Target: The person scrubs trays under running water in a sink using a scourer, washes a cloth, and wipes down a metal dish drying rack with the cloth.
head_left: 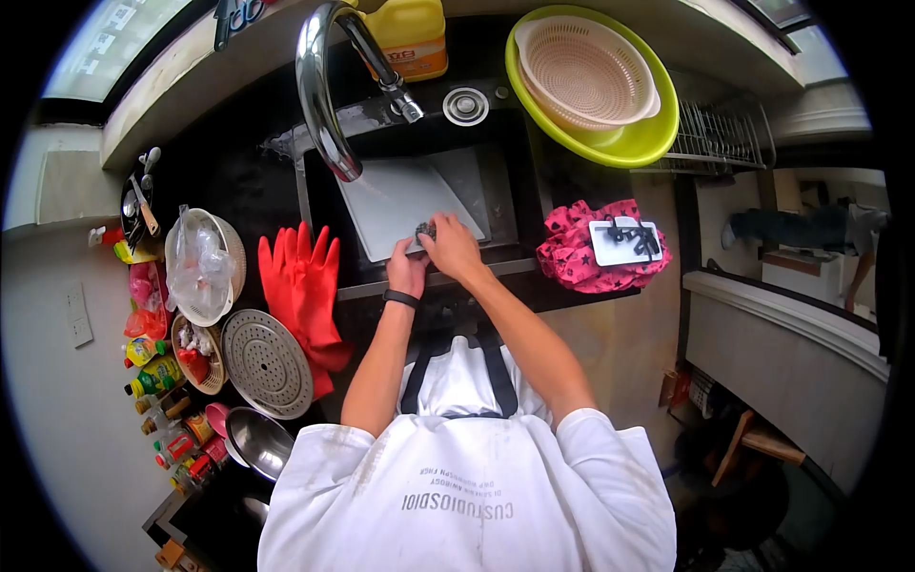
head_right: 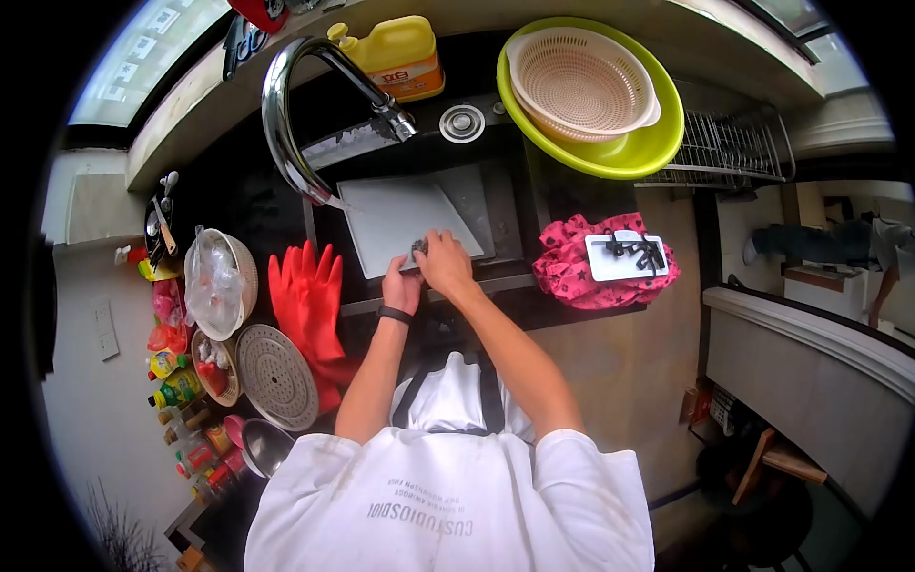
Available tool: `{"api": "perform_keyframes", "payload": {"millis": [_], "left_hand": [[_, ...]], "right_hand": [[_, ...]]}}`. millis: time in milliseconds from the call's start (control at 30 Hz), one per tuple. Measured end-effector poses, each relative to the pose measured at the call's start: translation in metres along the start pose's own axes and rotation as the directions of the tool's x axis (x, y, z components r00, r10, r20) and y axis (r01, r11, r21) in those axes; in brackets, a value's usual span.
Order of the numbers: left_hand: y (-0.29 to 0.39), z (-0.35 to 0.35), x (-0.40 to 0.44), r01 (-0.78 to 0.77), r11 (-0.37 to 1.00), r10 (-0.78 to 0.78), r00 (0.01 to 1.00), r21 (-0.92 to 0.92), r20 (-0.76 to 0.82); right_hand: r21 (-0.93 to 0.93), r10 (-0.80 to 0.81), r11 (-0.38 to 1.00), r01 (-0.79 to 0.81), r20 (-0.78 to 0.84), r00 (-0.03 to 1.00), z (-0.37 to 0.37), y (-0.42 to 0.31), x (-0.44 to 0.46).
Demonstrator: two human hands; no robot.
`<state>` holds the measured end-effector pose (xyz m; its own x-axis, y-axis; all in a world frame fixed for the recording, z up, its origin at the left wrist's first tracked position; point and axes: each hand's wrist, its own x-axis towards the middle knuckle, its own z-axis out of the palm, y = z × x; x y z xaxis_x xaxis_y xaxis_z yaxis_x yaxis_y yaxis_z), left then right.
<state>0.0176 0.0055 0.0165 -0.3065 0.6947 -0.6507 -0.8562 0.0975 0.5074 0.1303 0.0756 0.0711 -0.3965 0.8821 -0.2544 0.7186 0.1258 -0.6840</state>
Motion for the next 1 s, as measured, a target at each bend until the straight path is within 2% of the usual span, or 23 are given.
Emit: {"api": "perform_keyframes", "payload": {"millis": [67,100,167,233,300,367,433,500,533,567,633,700,767,833,900,967,1000], "left_hand": [[0.003,-0.007,0.005,-0.046,0.999,0.046,0.999,0.018,-0.007],[0.008,-0.009,0.005,-0.091,0.994,0.093,0.995,-0.056,0.030],[0.020,0.002,-0.009,-0.187,0.982,0.185,0.982,-0.040,-0.046],[0.023,0.014,-0.011,-0.218,0.976,0.216,0.975,-0.029,-0.049],[0.019,0.017,-0.010,-0.246,0.969,0.244,0.968,-0.025,-0.061],[0.014,0.013,0.003,-0.222,0.973,0.222,0.975,-0.068,-0.015],[0.018,0.016,0.005,-0.225,0.974,0.224,0.974,-0.042,-0.018],[0.023,0.017,0.001,-0.229,0.973,0.229,0.973,0.010,-0.030],[0.020,0.022,-0.004,-0.285,0.958,0.286,0.958,0.035,-0.036],[0.022,0.028,-0.005,-0.292,0.956,0.293,0.956,0.032,-0.034],[0.020,0.031,-0.005,-0.303,0.951,0.306,0.950,0.058,-0.068],[0.029,0.021,0.004,-0.219,0.976,0.219,0.975,0.003,-0.022],[0.024,0.008,0.020,-0.206,0.978,0.205,0.978,-0.026,-0.020],[0.028,0.016,0.010,-0.227,0.974,0.227,0.974,0.003,-0.016],[0.029,0.032,0.003,-0.256,0.966,0.257,0.967,0.013,-0.002],[0.031,0.041,-0.004,-0.285,0.957,0.288,0.956,0.053,-0.052],[0.030,0.041,-0.001,-0.285,0.957,0.287,0.956,0.051,-0.050]], "right_hand": [[-0.021,-0.092,0.996,0.092,0.017,0.996,-0.004,-0.010,0.000],[0.001,-0.128,0.992,0.128,0.025,0.991,-0.008,-0.009,0.001],[-0.114,-0.122,0.986,0.120,-0.008,0.993,-0.016,0.012,0.009],[-0.059,-0.065,0.996,0.062,-0.047,0.997,-0.015,0.033,0.019],[-0.055,-0.058,0.997,0.055,-0.045,0.997,-0.010,0.022,0.020],[0.024,-0.190,0.981,0.193,-0.102,0.977,0.000,-0.009,0.010],[0.057,-0.226,0.971,0.231,-0.089,0.970,-0.001,-0.019,0.009],[0.017,-0.169,0.985,0.171,-0.104,0.980,0.000,0.009,0.022],[-0.052,-0.082,0.996,0.079,-0.055,0.995,-0.003,0.020,0.028],[-0.052,-0.089,0.995,0.086,-0.058,0.994,0.003,0.025,0.031],[-0.063,-0.048,0.997,0.039,-0.148,0.988,0.003,0.022,0.020],[0.011,-0.142,0.989,0.149,-0.235,0.961,0.006,-0.002,0.012],[0.055,-0.232,0.966,0.253,-0.244,0.941,0.006,-0.020,0.010],[0.033,-0.233,0.968,0.248,-0.241,0.942,0.000,-0.002,0.019],[-0.017,-0.213,0.976,0.216,-0.265,0.941,-0.002,0.025,0.028],[-0.079,-0.084,0.995,0.069,-0.205,0.975,-0.002,0.037,0.027],[-0.082,-0.082,0.995,0.065,-0.225,0.971,0.000,0.027,0.025]]}}
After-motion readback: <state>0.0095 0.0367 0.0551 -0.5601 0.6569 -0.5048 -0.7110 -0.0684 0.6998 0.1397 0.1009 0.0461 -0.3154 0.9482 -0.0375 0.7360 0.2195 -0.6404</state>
